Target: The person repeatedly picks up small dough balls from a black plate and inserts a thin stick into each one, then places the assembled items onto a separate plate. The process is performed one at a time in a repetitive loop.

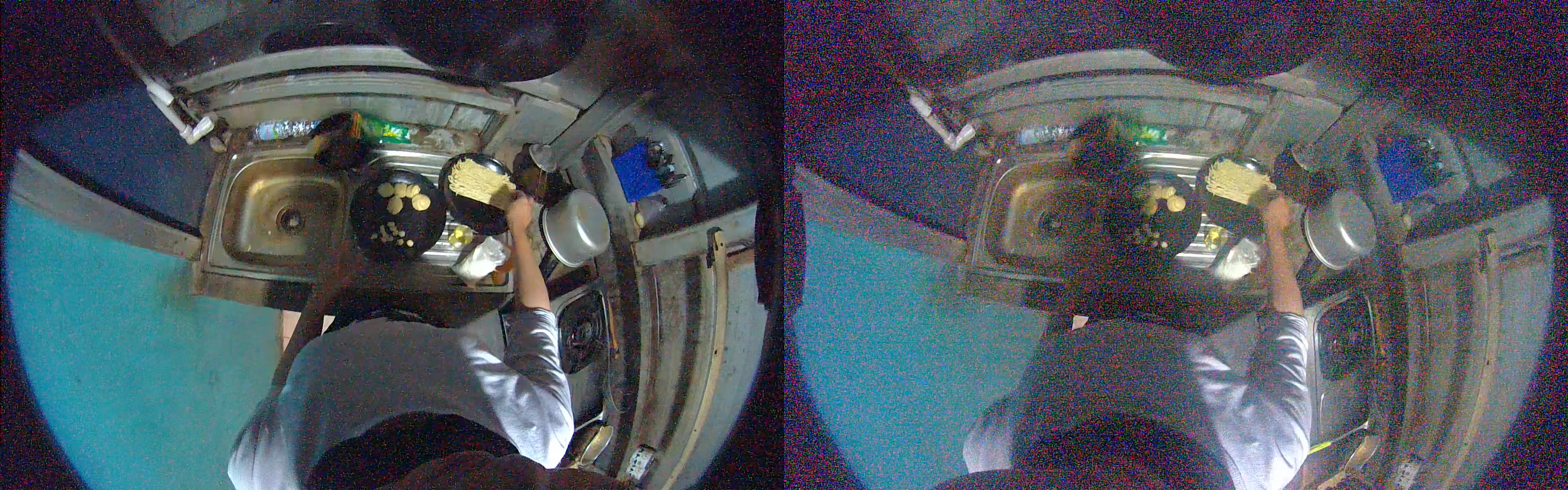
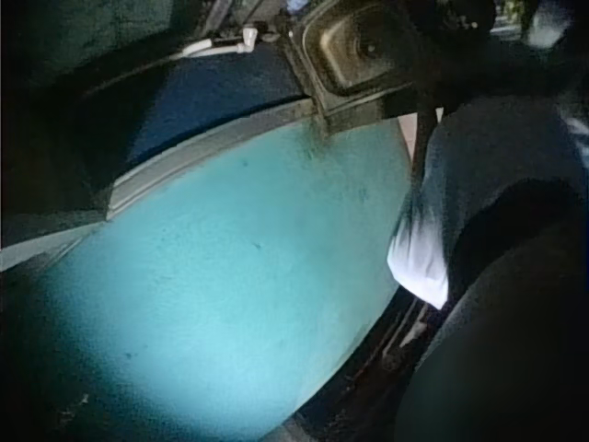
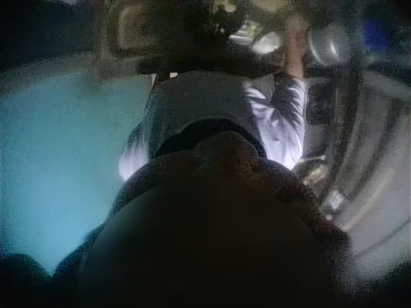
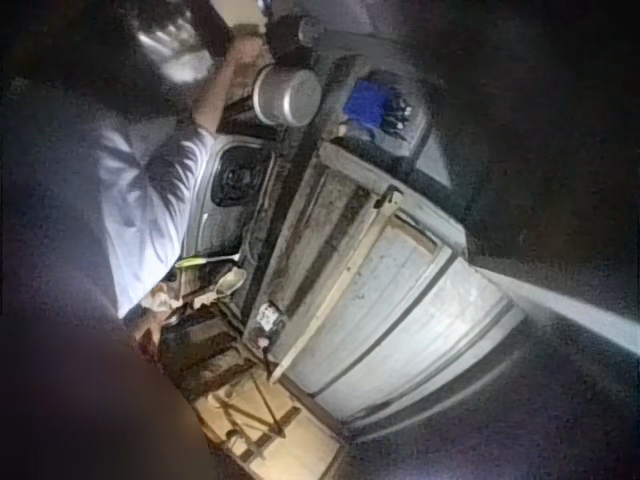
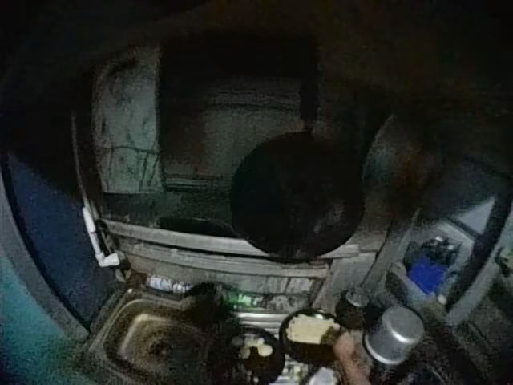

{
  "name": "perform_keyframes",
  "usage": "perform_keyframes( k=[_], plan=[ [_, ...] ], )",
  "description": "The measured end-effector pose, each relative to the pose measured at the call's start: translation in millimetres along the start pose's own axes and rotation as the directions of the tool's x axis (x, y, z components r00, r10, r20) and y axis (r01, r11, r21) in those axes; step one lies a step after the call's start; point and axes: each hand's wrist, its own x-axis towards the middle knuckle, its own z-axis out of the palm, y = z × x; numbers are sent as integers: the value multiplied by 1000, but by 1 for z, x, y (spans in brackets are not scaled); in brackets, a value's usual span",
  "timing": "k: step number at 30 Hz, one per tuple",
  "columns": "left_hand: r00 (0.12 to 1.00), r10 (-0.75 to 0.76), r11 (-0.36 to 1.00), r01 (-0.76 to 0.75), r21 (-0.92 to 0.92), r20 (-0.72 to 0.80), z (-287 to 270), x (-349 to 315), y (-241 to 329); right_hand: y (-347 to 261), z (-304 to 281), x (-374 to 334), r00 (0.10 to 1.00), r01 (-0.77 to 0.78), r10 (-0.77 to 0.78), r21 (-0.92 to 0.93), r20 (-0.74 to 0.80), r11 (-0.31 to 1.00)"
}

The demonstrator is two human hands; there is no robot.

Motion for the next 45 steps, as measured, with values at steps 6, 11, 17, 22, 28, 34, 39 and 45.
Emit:
perform_keyframes(
  k=[6,11,17,22,28,34,39,45],
  plan=[
    [998,59,905,-50,422,-7,-27,1,40,-122,-35,-102,839,225,-412,464,354,857],
    [972,98,988,-69,140,-215,-5,0,-8,-146,8,-176,527,544,-582,280,620,791],
    [957,120,968,-171,-182,-264,4,6,-40,-163,18,-206,579,544,-456,96,676,834],
    [993,34,580,73,-811,113,14,38,-23,-210,-42,-248,475,212,-726,736,498,643],
    [993,74,498,43,-866,92,5,88,93,-255,-81,-297,577,-322,-639,861,509,394],
    [999,31,553,-8,-833,11,36,80,143,-299,-138,-242,704,-594,-355,784,614,180],
    [998,-33,611,-22,-791,-53,60,51,146,-319,-175,-211,569,-764,-399,642,719,69],
    [994,-11,640,-79,-764,-112,26,63,151,-299,-124,-242,498,-739,-475,642,725,206]
  ],
)
